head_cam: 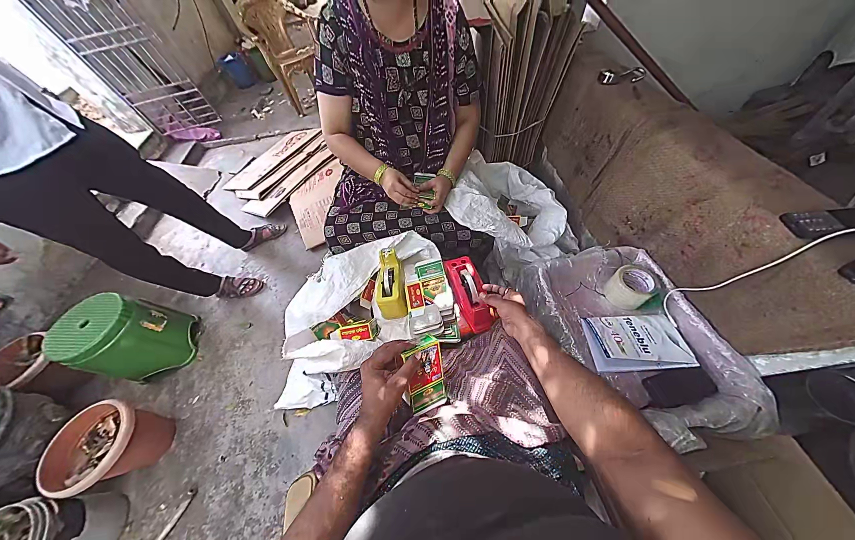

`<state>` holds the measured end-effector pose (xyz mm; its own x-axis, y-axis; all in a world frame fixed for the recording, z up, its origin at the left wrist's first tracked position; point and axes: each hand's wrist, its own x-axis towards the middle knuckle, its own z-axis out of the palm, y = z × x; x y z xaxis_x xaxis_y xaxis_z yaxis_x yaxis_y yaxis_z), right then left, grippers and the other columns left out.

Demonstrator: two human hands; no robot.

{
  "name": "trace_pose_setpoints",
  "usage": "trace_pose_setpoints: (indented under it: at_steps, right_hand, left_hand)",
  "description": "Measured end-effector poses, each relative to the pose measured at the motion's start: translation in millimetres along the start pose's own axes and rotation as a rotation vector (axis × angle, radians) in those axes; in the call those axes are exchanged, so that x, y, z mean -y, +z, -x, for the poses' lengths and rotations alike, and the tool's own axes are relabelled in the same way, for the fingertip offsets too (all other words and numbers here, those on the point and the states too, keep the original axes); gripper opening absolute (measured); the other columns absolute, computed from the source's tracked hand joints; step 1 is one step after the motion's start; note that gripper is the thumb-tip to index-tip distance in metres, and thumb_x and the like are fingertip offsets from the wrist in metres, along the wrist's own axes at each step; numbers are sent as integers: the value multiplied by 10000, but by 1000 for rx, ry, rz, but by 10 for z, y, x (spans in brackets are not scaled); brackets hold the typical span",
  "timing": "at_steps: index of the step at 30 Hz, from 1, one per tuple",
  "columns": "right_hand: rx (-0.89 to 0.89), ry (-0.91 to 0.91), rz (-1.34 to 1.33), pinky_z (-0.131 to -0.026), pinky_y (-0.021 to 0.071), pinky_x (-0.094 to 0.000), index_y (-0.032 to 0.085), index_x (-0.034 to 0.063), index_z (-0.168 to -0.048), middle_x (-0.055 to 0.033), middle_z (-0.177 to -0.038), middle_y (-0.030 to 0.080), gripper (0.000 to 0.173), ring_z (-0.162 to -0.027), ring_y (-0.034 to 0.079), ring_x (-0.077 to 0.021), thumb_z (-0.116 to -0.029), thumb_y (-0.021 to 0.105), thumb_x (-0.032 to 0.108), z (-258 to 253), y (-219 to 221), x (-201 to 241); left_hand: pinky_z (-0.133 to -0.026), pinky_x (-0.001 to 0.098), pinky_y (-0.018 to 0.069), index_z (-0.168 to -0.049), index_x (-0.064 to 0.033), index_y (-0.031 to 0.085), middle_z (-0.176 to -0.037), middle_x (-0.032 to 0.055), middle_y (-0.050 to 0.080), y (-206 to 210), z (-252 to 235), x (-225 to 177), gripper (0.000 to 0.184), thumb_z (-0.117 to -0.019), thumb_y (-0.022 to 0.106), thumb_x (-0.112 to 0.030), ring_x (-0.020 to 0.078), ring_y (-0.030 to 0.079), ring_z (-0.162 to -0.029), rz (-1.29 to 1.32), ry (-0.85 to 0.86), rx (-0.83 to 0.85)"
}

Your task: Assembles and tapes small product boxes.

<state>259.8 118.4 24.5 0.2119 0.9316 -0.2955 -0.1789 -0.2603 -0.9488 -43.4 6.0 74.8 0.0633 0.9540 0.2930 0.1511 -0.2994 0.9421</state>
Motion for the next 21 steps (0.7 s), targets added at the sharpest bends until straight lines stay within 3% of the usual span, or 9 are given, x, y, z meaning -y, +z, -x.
trace_pose_setpoints:
  at_steps: [3,5,7,9,11,14,16,18,21]
  right_hand:
    - [13,-44,-3,-687,544,-285,676,0,-1208,-105,-961,735,298,-801,679,-146,-917,726,39,144,-51,-20]
    - [65,-103,121,-771,588,-303,679,1,-1206,-107,-968,736,295,-815,703,-152,-914,715,33,244,-104,-76]
    - [93,-183,315,-813,588,-313,694,34,-1237,-93,-986,742,310,-825,704,-131,-932,697,86,270,-132,-172]
    - [64,-272,532,-895,568,-337,725,91,-1239,-66,-1050,753,299,-918,706,-126,-958,655,165,212,-154,-289]
    - [25,-321,714,-1043,511,-411,750,162,-1228,-43,-1167,751,285,-1119,686,-168,-981,615,206,167,-155,-329]
    - [-17,-324,873,-1051,482,-491,733,232,-1282,-94,-1196,727,360,-1153,659,-268,-953,597,182,206,-149,-326]
    - [-34,-332,867,-991,512,-497,700,233,-1336,-101,-1139,737,403,-1067,683,-265,-946,603,203,278,-142,-327]
    - [-10,-331,747,-875,563,-458,652,131,-1379,-94,-983,745,440,-888,705,-225,-942,645,187,438,-5,-166]
    - [175,-212,150,-766,595,-320,532,1,-1380,-109,-943,736,474,-808,710,-161,-940,694,71,857,227,58]
  left_hand:
    - [-740,325,631,-1049,-21,778,-1149,128,735,-29,-23,-21,199,-855,783,-64,184,728,-884,34,25,-33]
    - [-760,331,633,-1043,-19,780,-1157,139,734,-29,-49,-13,189,-859,787,-63,188,729,-890,31,40,-47]
    - [-715,303,621,-1035,-18,782,-1151,135,732,-3,-85,-4,175,-870,781,-79,156,714,-825,21,46,-61]
    - [-681,270,592,-1035,-29,787,-1159,122,731,43,-113,12,167,-879,760,-82,112,688,-780,-4,58,-63]
    - [-674,266,587,-1022,-35,792,-1170,124,729,92,-119,-1,157,-873,767,-75,109,679,-765,-20,69,-62]
    - [-718,302,613,-972,-35,792,-1167,143,731,115,-142,-63,131,-853,782,-87,155,712,-830,-58,102,-53]
    - [-764,320,628,-945,-48,796,-1154,144,735,107,-152,-76,123,-841,789,-114,169,727,-882,-127,159,-51]
    - [-799,319,623,-926,-72,803,-1154,126,740,59,-172,-92,115,-847,777,-151,151,726,-909,-246,224,-34]
    - [-830,325,616,-861,-80,781,-1214,108,731,61,-137,-130,104,-866,755,-180,141,729,-958,-385,252,23]
